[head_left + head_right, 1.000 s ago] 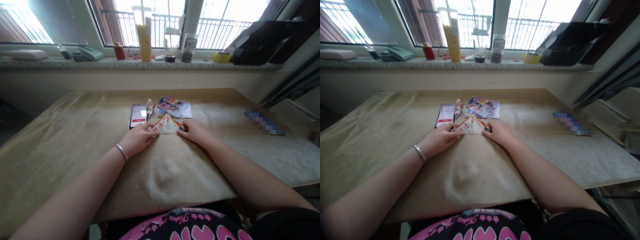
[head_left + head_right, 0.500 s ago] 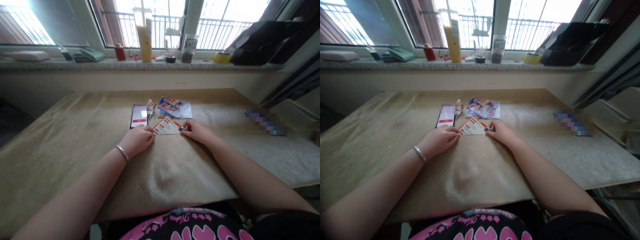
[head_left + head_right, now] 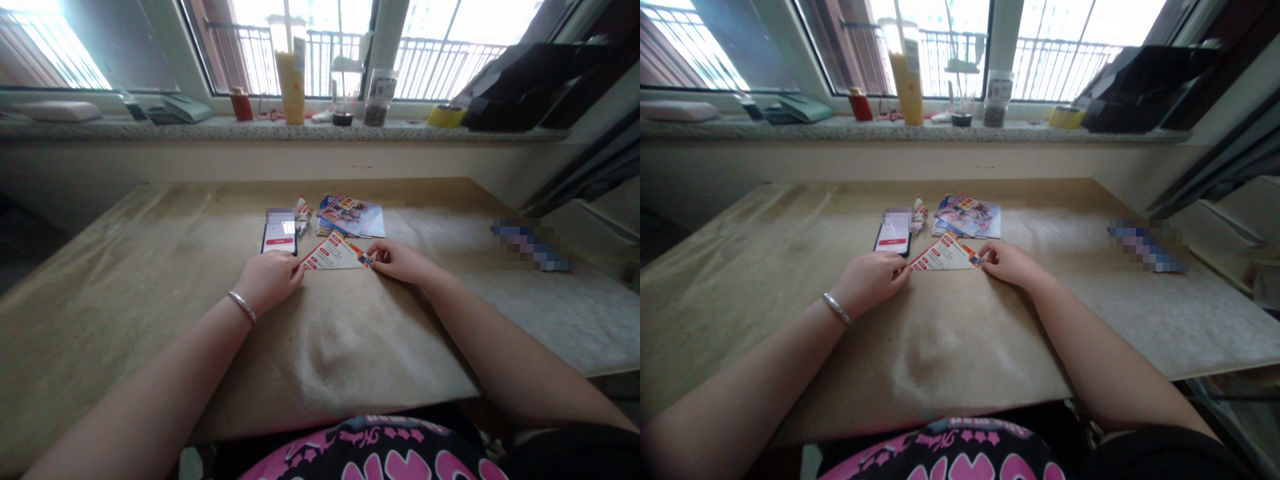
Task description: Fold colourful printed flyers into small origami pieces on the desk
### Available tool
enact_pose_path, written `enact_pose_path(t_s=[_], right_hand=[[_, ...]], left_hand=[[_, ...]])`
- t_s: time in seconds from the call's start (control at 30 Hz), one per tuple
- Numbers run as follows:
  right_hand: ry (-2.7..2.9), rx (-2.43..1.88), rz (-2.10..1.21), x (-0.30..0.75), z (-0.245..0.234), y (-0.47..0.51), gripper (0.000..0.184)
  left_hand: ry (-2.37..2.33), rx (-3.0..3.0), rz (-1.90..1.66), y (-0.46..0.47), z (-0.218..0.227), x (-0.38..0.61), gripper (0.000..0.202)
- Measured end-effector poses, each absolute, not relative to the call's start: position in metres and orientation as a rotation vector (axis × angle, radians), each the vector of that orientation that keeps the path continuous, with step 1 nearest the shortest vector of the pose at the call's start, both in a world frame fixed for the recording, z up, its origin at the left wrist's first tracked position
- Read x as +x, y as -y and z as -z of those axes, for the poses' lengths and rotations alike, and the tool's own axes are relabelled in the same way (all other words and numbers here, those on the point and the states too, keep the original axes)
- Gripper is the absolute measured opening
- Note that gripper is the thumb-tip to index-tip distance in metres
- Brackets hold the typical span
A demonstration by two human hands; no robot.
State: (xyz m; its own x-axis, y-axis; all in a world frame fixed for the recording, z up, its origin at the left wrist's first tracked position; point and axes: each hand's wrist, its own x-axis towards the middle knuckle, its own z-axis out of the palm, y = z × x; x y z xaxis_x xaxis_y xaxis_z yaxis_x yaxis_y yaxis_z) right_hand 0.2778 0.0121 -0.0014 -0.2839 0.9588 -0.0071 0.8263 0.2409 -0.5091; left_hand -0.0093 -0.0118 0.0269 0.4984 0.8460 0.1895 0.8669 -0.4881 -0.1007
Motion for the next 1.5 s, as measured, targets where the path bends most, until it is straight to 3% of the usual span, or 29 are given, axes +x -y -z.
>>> enact_pose_path(t_s=[0.13, 0.5, 0.87, 1.17, 1.33, 1.5], right_hand=[[2.232, -1.556, -0.625, 0.28, 0.004, -0.013, 0.021], [2.279, -1.329, -0.596, 0.273, 0.002, -0.008, 0.006], [2.423, -1.139, -0.451, 0.271, -0.005, -0.005, 0.011], [2.57, -1.092, -0.613, 0.272, -0.011, -0.002, 0.005], [2.587, -1.125, -0.616, 0.271, -0.013, -0.001, 0.021], [2.584, -1.11, -0.626, 0.271, -0.013, -0.001, 0.023]], left_hand=[[1.515, -2.62, 0.266, 0.009, -0.021, -0.01, 0.027], [1.47, -2.711, 0.479, 0.006, -0.019, -0.01, 0.019], [1.329, -2.754, 0.568, 0.003, -0.016, -0.012, 0.017], [1.05, -2.813, 0.549, -0.003, -0.015, -0.015, 0.025], [0.877, -2.898, 0.486, -0.003, -0.012, -0.015, 0.023], [0.805, -2.975, 0.446, 0.0, -0.011, -0.012, 0.024]])
